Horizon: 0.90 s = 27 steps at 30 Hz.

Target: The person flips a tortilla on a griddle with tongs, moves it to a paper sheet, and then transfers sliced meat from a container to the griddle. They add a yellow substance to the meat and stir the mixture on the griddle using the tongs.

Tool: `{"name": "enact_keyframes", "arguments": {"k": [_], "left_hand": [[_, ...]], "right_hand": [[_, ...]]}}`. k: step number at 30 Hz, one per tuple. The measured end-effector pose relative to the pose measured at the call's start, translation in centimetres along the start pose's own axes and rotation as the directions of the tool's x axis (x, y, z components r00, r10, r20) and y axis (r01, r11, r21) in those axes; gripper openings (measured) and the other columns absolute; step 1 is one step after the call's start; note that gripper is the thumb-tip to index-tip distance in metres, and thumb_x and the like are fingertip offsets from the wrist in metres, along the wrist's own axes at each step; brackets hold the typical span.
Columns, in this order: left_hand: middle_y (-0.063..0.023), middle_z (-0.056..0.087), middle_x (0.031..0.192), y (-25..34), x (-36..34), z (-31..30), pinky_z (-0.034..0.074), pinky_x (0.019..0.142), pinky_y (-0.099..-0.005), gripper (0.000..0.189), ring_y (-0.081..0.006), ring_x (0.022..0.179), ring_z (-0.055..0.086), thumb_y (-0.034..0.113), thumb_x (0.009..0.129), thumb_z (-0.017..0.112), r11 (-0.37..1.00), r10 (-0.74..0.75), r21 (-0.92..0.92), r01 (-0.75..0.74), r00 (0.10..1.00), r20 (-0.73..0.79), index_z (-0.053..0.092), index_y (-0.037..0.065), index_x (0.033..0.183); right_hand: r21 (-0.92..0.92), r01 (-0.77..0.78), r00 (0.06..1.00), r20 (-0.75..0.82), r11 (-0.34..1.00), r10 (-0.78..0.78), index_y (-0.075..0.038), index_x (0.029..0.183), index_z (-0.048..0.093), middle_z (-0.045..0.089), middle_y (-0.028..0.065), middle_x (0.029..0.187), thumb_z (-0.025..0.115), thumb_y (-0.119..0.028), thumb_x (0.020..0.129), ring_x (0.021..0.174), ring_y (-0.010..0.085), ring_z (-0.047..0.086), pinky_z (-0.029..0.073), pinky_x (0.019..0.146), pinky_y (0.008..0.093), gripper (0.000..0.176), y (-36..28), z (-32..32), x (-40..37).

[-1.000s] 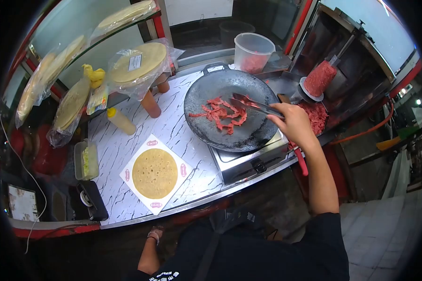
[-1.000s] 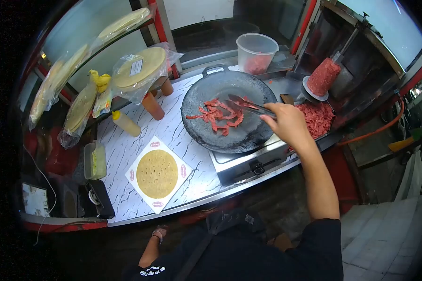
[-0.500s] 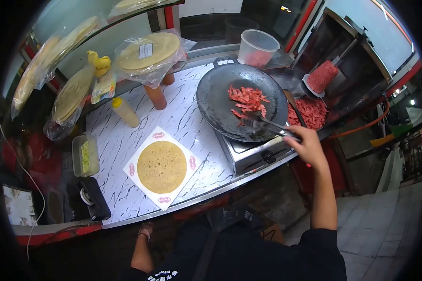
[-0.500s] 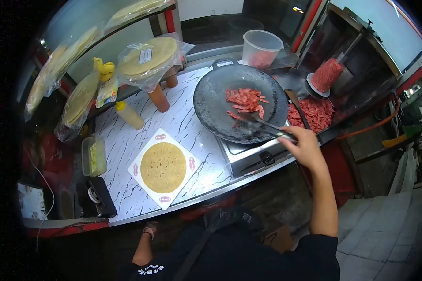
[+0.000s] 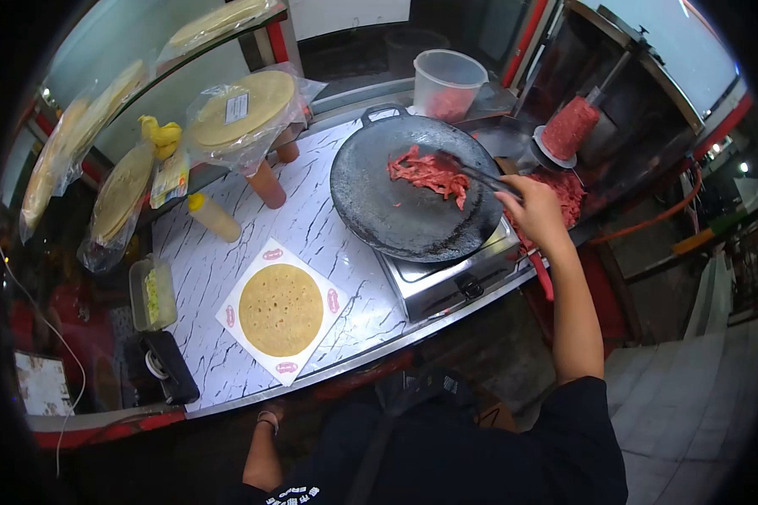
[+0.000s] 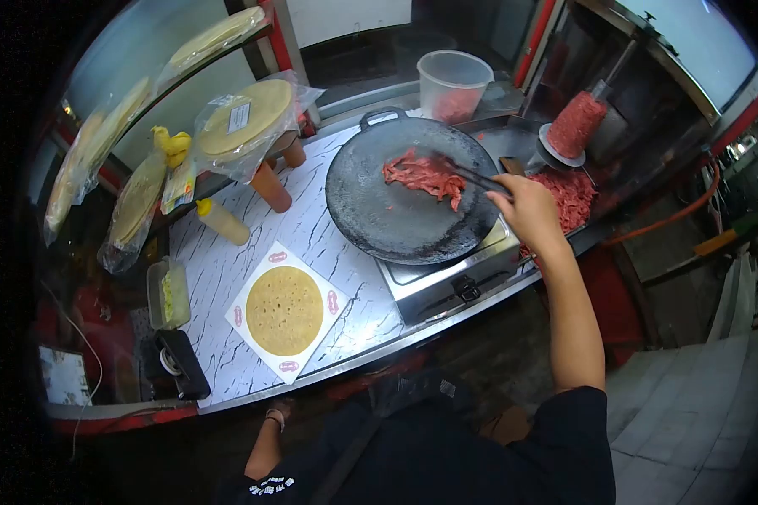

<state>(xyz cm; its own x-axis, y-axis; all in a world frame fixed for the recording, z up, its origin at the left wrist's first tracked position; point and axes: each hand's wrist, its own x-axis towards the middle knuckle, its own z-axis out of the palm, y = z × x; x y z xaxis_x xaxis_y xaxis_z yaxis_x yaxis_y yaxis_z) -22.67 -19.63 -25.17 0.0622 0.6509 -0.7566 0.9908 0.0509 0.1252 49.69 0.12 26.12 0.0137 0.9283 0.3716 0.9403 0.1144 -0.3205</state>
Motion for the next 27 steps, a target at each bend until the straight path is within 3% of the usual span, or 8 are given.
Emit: {"name": "enact_keyframes", "arguments": {"k": [3, 6, 12, 15, 17, 21, 25, 27], "left_hand": [[-0.0137, 0.066, 0.138, 2.6, -2.5, 0.1, 0.048, 0.110, -0.0474, 0.046, -0.0360, 0.127, 0.062, 0.034, 0.102, 0.037, 0.982, 0.058, -0.178, -0.056, 0.998, 0.004, 0.068, 0.019, 0.133], [-0.0136, 0.065, 0.140, 3.9, -2.8, 0.5, 0.046, 0.112, -0.0462, 0.045, -0.0350, 0.129, 0.062, 0.029, 0.102, 0.038, 0.988, 0.073, 0.130, -0.081, 0.995, 0.064, 0.067, 0.018, 0.135], [-0.0133, 0.065, 0.139, 4.5, -2.8, 1.2, 0.047, 0.110, -0.0459, 0.042, -0.0347, 0.127, 0.062, 0.027, 0.102, 0.040, 0.976, 0.110, 0.177, -0.126, 0.989, 0.097, 0.066, 0.015, 0.133], [-0.0131, 0.065, 0.138, 5.0, -2.5, 1.5, 0.048, 0.108, -0.0458, 0.041, -0.0346, 0.126, 0.062, 0.027, 0.102, 0.041, 0.976, 0.118, 0.176, -0.132, 0.989, 0.090, 0.065, 0.013, 0.132], [-0.0130, 0.066, 0.138, 5.5, -2.1, 1.3, 0.049, 0.108, -0.0457, 0.040, -0.0345, 0.126, 0.062, 0.027, 0.102, 0.042, 0.976, 0.126, 0.169, -0.139, 0.988, 0.084, 0.065, 0.012, 0.131], [-0.0136, 0.065, 0.139, 5.7, -1.1, 1.3, 0.050, 0.106, -0.0462, 0.040, -0.0352, 0.126, 0.062, 0.028, 0.102, 0.043, 0.988, 0.129, 0.088, -0.130, 0.991, 0.018, 0.065, 0.010, 0.130], [-0.0148, 0.064, 0.140, 4.6, -0.8, 2.1, 0.050, 0.105, -0.0483, 0.043, -0.0366, 0.125, 0.062, 0.034, 0.102, 0.043, 0.993, 0.119, -0.006, -0.119, 0.992, -0.031, 0.066, 0.011, 0.129], [-0.0145, 0.065, 0.138, 4.3, -1.0, 2.5, 0.050, 0.104, -0.0492, 0.042, -0.0364, 0.123, 0.063, 0.035, 0.101, 0.044, 0.994, 0.112, 0.009, -0.112, 0.994, 0.006, 0.067, 0.011, 0.127]], "right_hand": [[-0.080, -0.011, 0.999, -0.035, 0.997, 0.009, -0.006, 0.117, 0.073, 0.074, 0.0179, 0.102, 0.073, -0.031, 0.093, 0.090, 0.0369, 0.072, 0.055, 0.078, 0.0465, 0.035, -1.0, -0.3, -0.5], [0.099, 0.100, 0.995, -0.029, 0.990, -0.098, -0.008, 0.119, 0.072, 0.074, 0.0168, 0.104, 0.072, -0.032, 0.095, 0.091, 0.0373, 0.071, 0.056, 0.078, 0.0466, 0.035, -3.2, 2.1, -0.9], [0.116, 0.009, 0.999, 0.034, 0.993, -0.013, -0.009, 0.115, 0.072, 0.072, 0.0149, 0.097, 0.071, -0.032, 0.095, 0.087, 0.0366, 0.071, 0.055, 0.075, 0.0463, 0.031, -0.9, 1.7, -1.0], [0.210, 0.140, 0.985, 0.068, 0.968, -0.157, -0.008, 0.117, 0.072, 0.072, 0.0154, 0.099, 0.071, -0.031, 0.095, 0.089, 0.0367, 0.071, 0.054, 0.075, 0.0463, 0.032, -1.8, 1.3, -2.7], [0.126, 0.075, 0.982, 0.162, 0.989, -0.095, -0.007, 0.117, 0.072, 0.073, 0.0162, 0.103, 0.072, -0.029, 0.094, 0.091, 0.0372, 0.071, 0.055, 0.078, 0.0457, 0.032, -1.8, 2.0, -2.9], [0.189, -0.044, 0.995, -0.076, 0.981, 0.060, -0.003, 0.115, 0.073, 0.075, 0.0192, 0.104, 0.075, -0.023, 0.092, 0.090, 0.0340, 0.075, 0.057, 0.078, 0.0418, 0.031, 1.6, 1.3, -2.8], [0.164, -0.265, 0.960, 0.137, 0.950, 0.244, 0.000, 0.112, 0.075, 0.076, 0.0180, 0.093, 0.078, -0.021, 0.087, 0.086, 0.0295, 0.077, 0.057, 0.077, 0.0374, 0.033, 1.9, -4.5, -4.3], [0.195, -0.132, 0.987, 0.113, 0.972, 0.112, -0.001, 0.110, 0.075, 0.076, 0.0177, 0.093, 0.078, -0.023, 0.087, 0.084, 0.0314, 0.076, 0.057, 0.076, 0.0389, 0.031, 2.8, -1.6, -4.7]]}}
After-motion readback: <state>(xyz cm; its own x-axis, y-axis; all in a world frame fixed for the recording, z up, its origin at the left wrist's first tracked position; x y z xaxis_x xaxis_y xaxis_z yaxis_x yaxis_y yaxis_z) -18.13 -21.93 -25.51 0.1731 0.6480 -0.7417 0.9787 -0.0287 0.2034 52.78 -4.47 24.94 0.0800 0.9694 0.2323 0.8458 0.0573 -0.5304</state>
